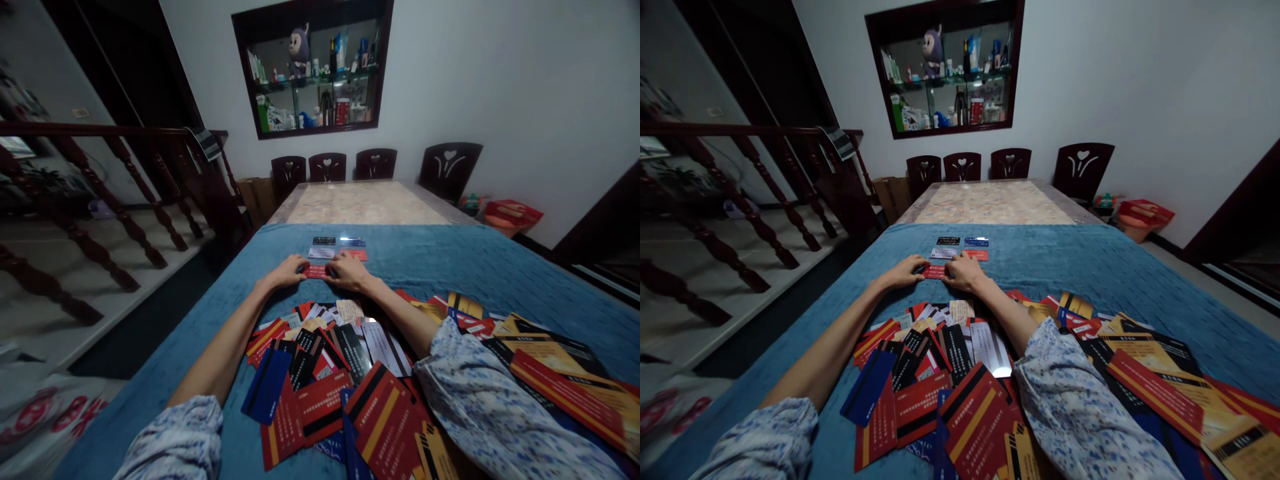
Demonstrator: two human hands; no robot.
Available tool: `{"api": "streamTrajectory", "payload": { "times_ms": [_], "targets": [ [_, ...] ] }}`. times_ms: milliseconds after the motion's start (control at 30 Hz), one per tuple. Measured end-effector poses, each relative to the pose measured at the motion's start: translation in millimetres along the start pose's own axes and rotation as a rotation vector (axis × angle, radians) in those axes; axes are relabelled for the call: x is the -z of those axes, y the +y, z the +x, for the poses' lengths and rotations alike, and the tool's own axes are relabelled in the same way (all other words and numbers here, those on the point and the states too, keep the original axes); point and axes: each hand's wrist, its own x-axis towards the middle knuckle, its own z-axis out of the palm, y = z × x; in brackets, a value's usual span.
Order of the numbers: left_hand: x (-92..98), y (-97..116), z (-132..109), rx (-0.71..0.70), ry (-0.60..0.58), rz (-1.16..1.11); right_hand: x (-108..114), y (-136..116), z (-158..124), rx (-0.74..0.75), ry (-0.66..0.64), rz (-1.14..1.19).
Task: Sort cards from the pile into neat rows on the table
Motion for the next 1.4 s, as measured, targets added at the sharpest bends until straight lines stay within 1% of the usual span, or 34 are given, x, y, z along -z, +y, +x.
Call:
{"api": "streamTrajectory", "payload": {
  "times_ms": [267,633,767,933,1167,1267,1400],
  "targets": [
    [-2.4,-1.4,-2.3,-0.02,0.038,-0.05,2.3,-1.9,-3.2,-0.005,0.003,0.013],
    [-3.9,-5.7,-1.0,-0.035,0.049,-0.102,3.5,-3.4,-4.7,-0.036,-0.016,0.018],
    [-5.4,-7.2,-1.9,-0.013,0.048,-0.115,1.1,-1.5,-4.6,-0.029,-0.012,0.029],
    [-7.3,-5.9,-5.7,0.006,0.091,-0.123,0.3,-0.7,-5.4,-0.024,-0.002,0.032],
    [-2.3,-1.4,-21.1,0.037,0.091,-0.053,-2.1,1.5,-4.1,-0.002,0.005,0.012],
    [1.7,-1.2,-33.2,0.055,0.099,-0.044,-2.1,-0.5,-4.4,0.003,0.025,-0.002],
    [5.7,0.0,-53.7,0.066,0.107,-0.026,2.0,-6.7,-6.6,0.005,0.083,-0.019]
  ]
}}
